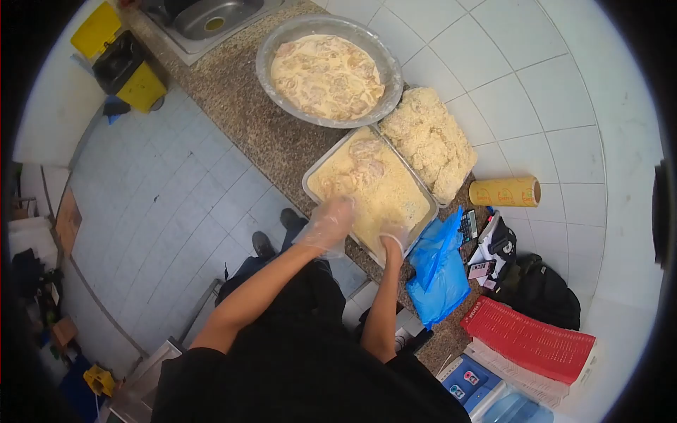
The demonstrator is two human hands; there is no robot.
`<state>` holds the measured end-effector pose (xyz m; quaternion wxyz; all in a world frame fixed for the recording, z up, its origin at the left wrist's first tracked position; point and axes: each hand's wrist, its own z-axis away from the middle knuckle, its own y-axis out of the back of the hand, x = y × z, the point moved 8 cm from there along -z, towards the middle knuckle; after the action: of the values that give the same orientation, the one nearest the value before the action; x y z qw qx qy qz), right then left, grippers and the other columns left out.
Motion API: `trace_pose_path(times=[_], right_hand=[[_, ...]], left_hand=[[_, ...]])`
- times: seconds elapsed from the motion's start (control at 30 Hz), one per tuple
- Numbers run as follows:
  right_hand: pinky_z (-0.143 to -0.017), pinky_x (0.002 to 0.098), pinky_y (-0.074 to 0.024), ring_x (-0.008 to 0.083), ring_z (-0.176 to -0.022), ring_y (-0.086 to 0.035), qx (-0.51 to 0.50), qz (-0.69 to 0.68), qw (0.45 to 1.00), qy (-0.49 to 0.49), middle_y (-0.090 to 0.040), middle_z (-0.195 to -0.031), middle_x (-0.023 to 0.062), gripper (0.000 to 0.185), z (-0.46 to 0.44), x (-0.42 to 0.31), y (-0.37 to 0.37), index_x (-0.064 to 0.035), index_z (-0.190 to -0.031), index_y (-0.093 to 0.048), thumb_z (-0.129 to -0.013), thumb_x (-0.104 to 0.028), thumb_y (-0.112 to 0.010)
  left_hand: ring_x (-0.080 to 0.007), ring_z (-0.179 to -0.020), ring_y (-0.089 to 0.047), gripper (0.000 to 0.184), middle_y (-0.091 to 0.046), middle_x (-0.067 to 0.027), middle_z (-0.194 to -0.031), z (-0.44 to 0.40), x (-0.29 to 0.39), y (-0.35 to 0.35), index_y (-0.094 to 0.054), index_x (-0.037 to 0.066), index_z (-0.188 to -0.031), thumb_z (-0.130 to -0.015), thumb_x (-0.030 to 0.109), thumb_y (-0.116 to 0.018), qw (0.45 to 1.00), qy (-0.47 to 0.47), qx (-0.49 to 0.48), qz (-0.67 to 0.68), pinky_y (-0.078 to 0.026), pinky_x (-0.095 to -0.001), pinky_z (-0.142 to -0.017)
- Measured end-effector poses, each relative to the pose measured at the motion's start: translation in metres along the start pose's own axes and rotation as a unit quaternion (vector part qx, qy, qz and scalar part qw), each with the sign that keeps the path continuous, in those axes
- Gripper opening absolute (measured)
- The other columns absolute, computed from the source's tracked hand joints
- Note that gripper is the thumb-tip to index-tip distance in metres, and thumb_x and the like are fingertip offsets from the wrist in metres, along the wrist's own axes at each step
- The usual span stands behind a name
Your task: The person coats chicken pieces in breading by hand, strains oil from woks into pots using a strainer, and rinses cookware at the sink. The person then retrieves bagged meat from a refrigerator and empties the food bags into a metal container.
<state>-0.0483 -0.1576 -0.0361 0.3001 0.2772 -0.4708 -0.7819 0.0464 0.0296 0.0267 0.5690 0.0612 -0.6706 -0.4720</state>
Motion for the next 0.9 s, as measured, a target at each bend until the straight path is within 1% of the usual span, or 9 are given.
trace_pose_path(times=[0.07, 0.13, 0.2, 0.27, 0.4, 0.47, 0.57, 0.77, 0.9], right_hand=[[-0.097, 0.0435, -0.0417, 0.0397, -0.109, -0.057, -0.051, -0.006, 0.999, 0.014, -0.061, -0.115, 0.0263, 0.041, -0.031, 0.016, -0.055, -0.0003, -0.115, -0.062, -0.09, -0.032, -0.051], [-0.103, 0.0422, -0.0353, 0.0387, -0.121, -0.049, 0.058, -0.31, 0.949, 0.017, -0.053, -0.127, 0.0291, 0.041, -0.045, 0.003, -0.059, -0.0013, -0.117, -0.061, -0.091, -0.03, -0.048], [-0.088, 0.0403, -0.0445, 0.0351, -0.113, -0.055, 0.084, -0.393, 0.912, -0.075, -0.057, -0.123, 0.0237, 0.047, -0.076, 0.004, -0.047, 0.0046, -0.125, -0.051, -0.093, -0.03, -0.051], [-0.092, 0.04, -0.0438, 0.0368, -0.114, -0.055, 0.243, -0.139, 0.959, 0.041, -0.057, -0.124, 0.0254, 0.054, -0.072, -0.006, -0.005, 0.0057, -0.124, -0.052, -0.09, -0.036, -0.055], [-0.099, 0.0415, -0.0406, 0.0392, -0.118, -0.052, -0.01, -0.164, 0.977, -0.139, -0.055, -0.126, 0.0271, 0.067, -0.062, -0.06, 0.056, 0.0068, -0.125, -0.052, -0.084, -0.046, -0.059], [-0.101, 0.0429, -0.0396, 0.0402, -0.118, -0.052, 0.18, -0.033, 0.983, -0.023, -0.055, -0.125, 0.0284, 0.078, -0.091, -0.059, 0.018, 0.0062, -0.125, -0.053, -0.078, -0.055, -0.061], [-0.098, 0.0414, -0.0423, 0.0382, -0.114, -0.056, 0.107, -0.122, 0.986, -0.049, -0.058, -0.121, 0.028, 0.071, -0.094, -0.052, 0.009, 0.0053, -0.123, -0.055, -0.078, -0.048, -0.066], [-0.095, 0.0401, -0.0442, 0.0355, -0.106, -0.059, 0.153, -0.38, 0.912, -0.011, -0.062, -0.111, 0.0257, 0.055, -0.049, -0.032, 0.061, 0.005, -0.118, -0.057, -0.074, -0.021, -0.075], [-0.09, 0.0429, -0.0463, 0.0375, -0.099, -0.061, 0.25, -0.333, 0.903, 0.109, -0.063, -0.105, 0.0239, 0.049, -0.017, -0.045, 0.068, 0.0041, -0.114, -0.058, -0.074, -0.019, -0.074]], left_hand=[[-0.0359, -0.078, -0.065, 0.014, -0.065, -0.0181, -0.083, -0.004, 0.005, -0.026, -0.064, 0.002, -0.081, -0.084, 0.012, -0.054, 0.996, -0.029, -0.069, -0.045, -0.053, -0.0439, -0.069], [-0.0353, -0.077, -0.065, 0.013, -0.064, -0.0173, -0.081, -0.006, 0.0, -0.052, -0.064, 0.003, -0.082, -0.083, 0.012, -0.054, 0.997, -0.063, -0.046, -0.027, -0.054, -0.0435, -0.068], [-0.0347, -0.077, -0.065, 0.012, -0.063, -0.0165, -0.08, -0.017, -0.002, -0.055, -0.063, 0.003, -0.083, -0.083, 0.011, -0.054, 0.996, -0.092, -0.015, -0.014, -0.054, -0.0431, -0.068], [-0.0346, -0.076, -0.065, 0.011, -0.063, -0.0165, -0.081, -0.021, -0.001, -0.032, -0.063, 0.005, -0.084, -0.084, 0.012, -0.054, 0.995, -0.096, -0.006, -0.016, -0.053, -0.0437, -0.066], [-0.0335, -0.076, -0.065, 0.011, -0.063, -0.0155, -0.081, -0.034, -0.017, -0.014, -0.061, 0.005, -0.083, -0.085, 0.014, -0.055, 0.995, -0.09, 0.025, -0.043, -0.053, -0.0434, -0.066], [-0.0328, -0.076, -0.065, 0.013, -0.063, -0.0153, -0.081, -0.035, -0.016, -0.019, -0.061, 0.004, -0.084, -0.086, 0.016, -0.056, 0.992, -0.115, 0.027, -0.038, -0.052, -0.0434, -0.067], [-0.0335, -0.076, -0.065, 0.015, -0.063, -0.016, -0.078, -0.035, -0.013, -0.032, -0.061, 0.006, -0.09, -0.087, 0.02, -0.057, 0.993, -0.119, 0.018, -0.016, -0.052, -0.0451, -0.069], [-0.0306, -0.07, -0.066, 0.01, -0.064, -0.0154, -0.074, -0.032, -0.003, -0.076, -0.061, 0.002, -0.084, -0.079, 0.009, -0.057, 0.981, -0.155, -0.061, -0.096, -0.052, -0.0397, -0.063], [-0.0311, -0.07, -0.067, 0.01, -0.064, -0.0172, -0.072, -0.024, 0.007, -0.091, -0.062, -0.001, -0.083, -0.078, 0.007, -0.059, 0.973, -0.206, -0.059, -0.08, -0.053, -0.0379, -0.062]])
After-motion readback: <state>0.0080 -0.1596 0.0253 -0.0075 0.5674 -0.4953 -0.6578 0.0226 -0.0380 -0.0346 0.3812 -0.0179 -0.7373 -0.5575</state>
